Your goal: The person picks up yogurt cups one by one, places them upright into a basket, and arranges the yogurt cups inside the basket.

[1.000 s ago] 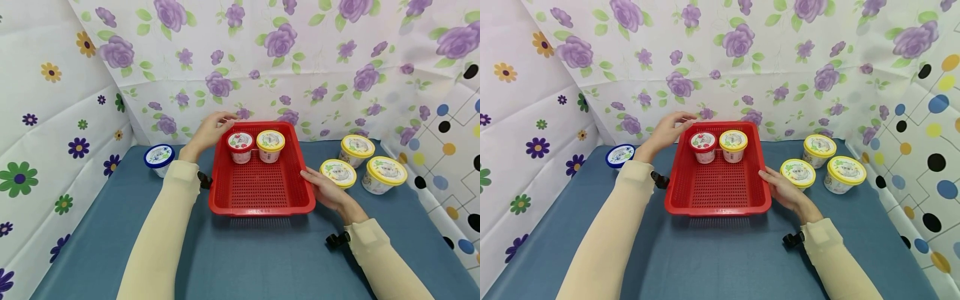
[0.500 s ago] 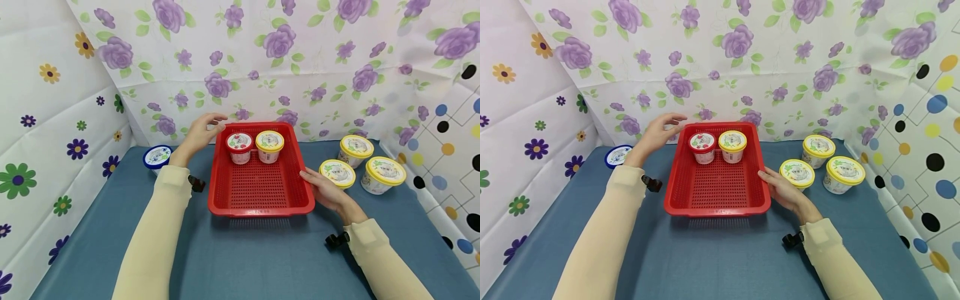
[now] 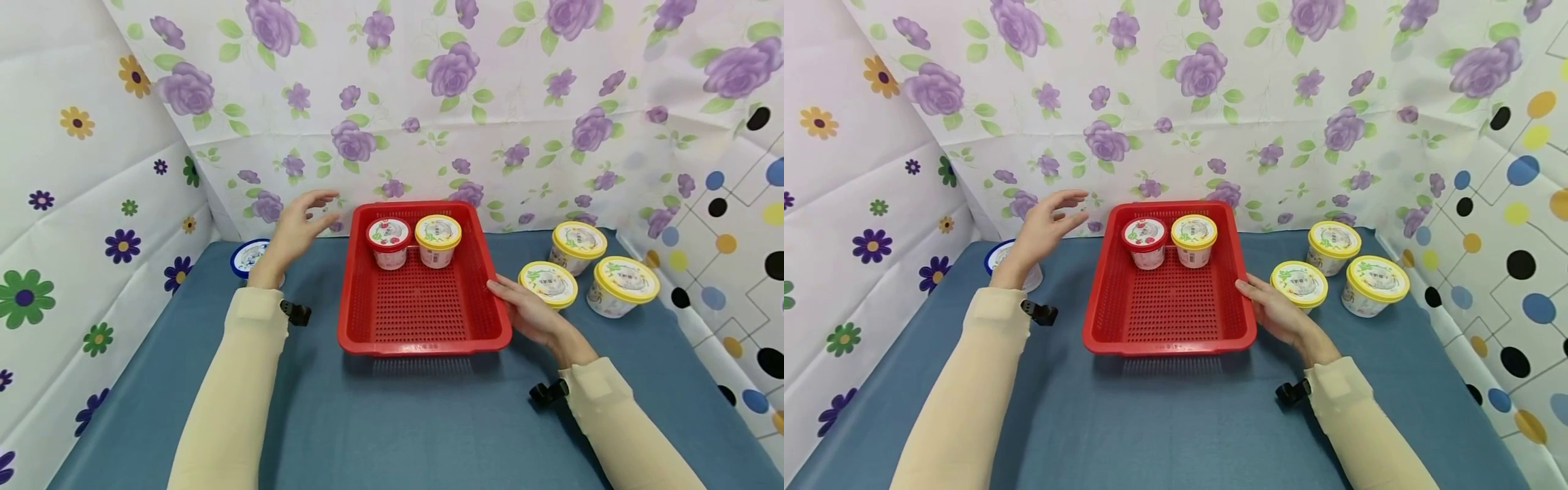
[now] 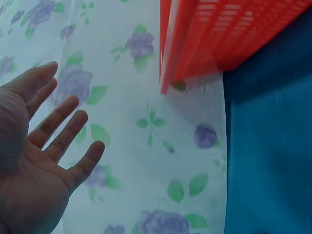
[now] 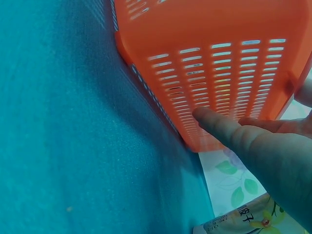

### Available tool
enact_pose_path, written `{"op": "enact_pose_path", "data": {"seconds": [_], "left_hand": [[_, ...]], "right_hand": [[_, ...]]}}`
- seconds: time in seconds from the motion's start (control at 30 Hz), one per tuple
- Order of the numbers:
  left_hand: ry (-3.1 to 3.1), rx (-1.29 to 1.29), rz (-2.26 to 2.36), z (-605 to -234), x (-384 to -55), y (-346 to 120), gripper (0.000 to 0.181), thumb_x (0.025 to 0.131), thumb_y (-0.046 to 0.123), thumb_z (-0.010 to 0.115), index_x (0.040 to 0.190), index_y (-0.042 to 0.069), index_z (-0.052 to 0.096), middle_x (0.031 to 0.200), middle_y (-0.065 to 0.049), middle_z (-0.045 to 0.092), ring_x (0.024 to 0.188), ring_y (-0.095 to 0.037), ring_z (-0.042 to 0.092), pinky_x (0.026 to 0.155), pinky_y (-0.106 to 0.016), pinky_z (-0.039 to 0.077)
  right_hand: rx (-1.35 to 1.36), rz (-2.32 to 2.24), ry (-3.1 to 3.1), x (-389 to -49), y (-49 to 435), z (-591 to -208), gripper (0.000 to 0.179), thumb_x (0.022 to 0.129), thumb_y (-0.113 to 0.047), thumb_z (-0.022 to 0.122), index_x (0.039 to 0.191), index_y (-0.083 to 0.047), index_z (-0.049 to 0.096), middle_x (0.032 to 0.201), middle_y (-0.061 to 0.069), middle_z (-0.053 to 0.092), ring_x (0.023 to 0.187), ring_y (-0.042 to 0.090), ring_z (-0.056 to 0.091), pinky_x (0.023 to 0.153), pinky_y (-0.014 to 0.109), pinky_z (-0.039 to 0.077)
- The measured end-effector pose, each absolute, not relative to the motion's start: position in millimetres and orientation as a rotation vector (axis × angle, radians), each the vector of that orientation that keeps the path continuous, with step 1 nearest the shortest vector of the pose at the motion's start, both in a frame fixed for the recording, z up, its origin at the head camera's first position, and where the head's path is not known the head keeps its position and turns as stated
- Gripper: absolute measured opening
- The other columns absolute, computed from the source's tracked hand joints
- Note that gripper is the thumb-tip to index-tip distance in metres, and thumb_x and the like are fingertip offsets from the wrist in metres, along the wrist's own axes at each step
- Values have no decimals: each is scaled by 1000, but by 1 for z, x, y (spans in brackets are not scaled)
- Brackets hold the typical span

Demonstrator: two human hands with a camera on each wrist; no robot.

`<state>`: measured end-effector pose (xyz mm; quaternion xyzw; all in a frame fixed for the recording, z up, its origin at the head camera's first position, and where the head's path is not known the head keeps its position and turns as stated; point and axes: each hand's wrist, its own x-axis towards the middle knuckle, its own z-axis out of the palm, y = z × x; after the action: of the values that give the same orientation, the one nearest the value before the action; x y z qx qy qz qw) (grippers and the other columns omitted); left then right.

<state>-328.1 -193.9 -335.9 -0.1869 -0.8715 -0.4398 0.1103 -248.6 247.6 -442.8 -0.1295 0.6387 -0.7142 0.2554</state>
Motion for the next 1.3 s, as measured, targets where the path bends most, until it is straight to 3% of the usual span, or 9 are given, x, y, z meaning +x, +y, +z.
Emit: {"op": "enact_pose_path", "data": {"seconds": [0.47,0.8,1.07,1.3], "left_hand": [[-2477,-325,-1321,-348,-305,-258,54,104,31,68,151,9,54,152,-17,51,142,-37,43,119,-64,26],[-2555,-101,-1288,-367,-286,-290,62,102,41,67,154,12,51,159,-17,43,148,-39,36,118,-67,27],[-2567,-58,-1324,-379,-282,-303,60,103,41,67,154,14,51,161,-17,40,148,-41,34,117,-70,26],[-2556,-98,-1272,-396,-281,-310,56,100,28,73,149,7,55,157,-22,41,144,-46,37,114,-70,28]], "right_hand": [[-368,-1940,1719,-250,247,-446,59,114,-32,39,166,-10,20,157,30,36,121,25,64,96,41,58],[-379,-1940,1721,-251,246,-445,60,114,-32,39,166,-9,19,157,30,36,122,26,64,96,41,58],[-362,-1942,1727,-250,247,-446,59,114,-33,39,166,-10,20,157,29,38,121,25,65,96,41,58],[-365,-1938,1736,-250,248,-446,59,114,-33,39,165,-10,21,156,29,40,120,24,66,96,40,58]]}}
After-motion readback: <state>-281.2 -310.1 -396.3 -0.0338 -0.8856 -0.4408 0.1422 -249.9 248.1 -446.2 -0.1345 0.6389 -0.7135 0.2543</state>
